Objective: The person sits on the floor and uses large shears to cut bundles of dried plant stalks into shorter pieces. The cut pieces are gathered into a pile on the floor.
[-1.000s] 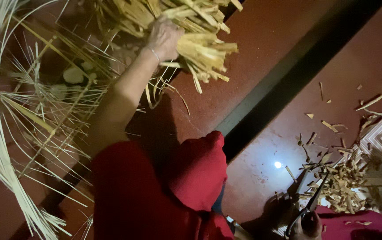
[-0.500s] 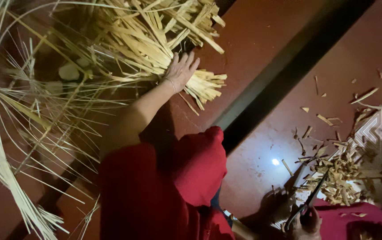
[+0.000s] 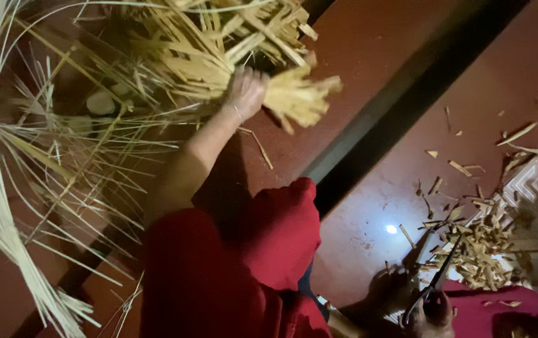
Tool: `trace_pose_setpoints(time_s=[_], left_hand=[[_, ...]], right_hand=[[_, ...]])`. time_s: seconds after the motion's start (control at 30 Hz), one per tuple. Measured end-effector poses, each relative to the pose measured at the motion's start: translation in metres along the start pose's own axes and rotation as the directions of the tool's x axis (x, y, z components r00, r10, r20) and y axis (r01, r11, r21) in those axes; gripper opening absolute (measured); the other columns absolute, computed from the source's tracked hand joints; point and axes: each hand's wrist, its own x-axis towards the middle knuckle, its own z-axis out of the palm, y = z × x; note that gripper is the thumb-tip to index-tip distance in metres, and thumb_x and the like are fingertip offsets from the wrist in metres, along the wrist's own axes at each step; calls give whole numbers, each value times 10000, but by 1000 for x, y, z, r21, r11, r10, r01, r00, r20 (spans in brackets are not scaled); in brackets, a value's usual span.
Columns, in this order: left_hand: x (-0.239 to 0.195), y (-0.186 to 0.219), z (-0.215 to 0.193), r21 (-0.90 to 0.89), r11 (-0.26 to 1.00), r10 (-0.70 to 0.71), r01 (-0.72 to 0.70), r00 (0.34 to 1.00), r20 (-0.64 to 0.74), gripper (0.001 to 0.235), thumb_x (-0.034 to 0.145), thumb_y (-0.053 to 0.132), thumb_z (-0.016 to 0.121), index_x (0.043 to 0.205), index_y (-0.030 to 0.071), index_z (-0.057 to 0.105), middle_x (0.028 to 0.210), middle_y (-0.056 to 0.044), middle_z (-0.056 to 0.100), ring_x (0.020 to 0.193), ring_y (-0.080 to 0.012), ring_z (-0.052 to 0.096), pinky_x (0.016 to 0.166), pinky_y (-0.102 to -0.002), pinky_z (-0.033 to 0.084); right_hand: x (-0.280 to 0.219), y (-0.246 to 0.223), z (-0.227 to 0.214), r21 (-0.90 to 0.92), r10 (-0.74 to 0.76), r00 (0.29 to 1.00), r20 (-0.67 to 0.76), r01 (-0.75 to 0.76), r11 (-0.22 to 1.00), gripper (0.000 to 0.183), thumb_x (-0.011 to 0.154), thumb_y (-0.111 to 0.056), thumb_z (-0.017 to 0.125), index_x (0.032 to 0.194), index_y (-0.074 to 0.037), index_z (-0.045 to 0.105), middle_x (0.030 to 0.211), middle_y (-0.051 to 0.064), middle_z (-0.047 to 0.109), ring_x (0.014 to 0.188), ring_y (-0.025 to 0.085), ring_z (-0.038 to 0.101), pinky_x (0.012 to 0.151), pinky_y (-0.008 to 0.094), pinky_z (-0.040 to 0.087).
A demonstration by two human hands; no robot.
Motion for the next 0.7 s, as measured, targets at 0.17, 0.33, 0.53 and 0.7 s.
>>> trace_pose_setpoints(time_s=[0.17,0.33,0.53,0.7], left_hand=[[16,-15,-75,-137,978,-179,155,967,-184,183,778,-62,689,931,20,746,1594,-206,393,1480,-380,314,1233,-571,182],[30,-20,-109,-201,885,-428,420,904,7,106,834,36,739,913,97,772,1708,-232,-3,1561,-447,-71,1212,-705,-63],[61,-48,-85,-306,709,-573,636,772,276,326,805,133,764,1122,89,699,1670,-278,-18,1540,-485,-88,1184,-683,-138],[47,-44,-33,-183,911,-377,370,926,-5,572,743,-10,664,1306,33,578,1507,-336,340,1403,-466,264,1152,-655,17]], right_hand=[[15,1,1,101,91,996,20,-93,991,266,1071,-374,634,1199,-150,702,1149,12,726,1095,173,660,979,361,493],[24,-6,-19,417,431,889,156,-455,787,296,1078,-404,649,1176,-142,746,1131,31,757,1087,206,672,983,399,494],[17,13,-36,145,146,989,16,-147,979,292,1014,-316,694,1210,-100,707,1157,65,747,1106,209,670,994,369,510],[16,43,-41,-392,-381,924,-9,347,852,379,975,-143,725,1328,-37,636,1235,114,705,1160,206,661,1040,342,516]])
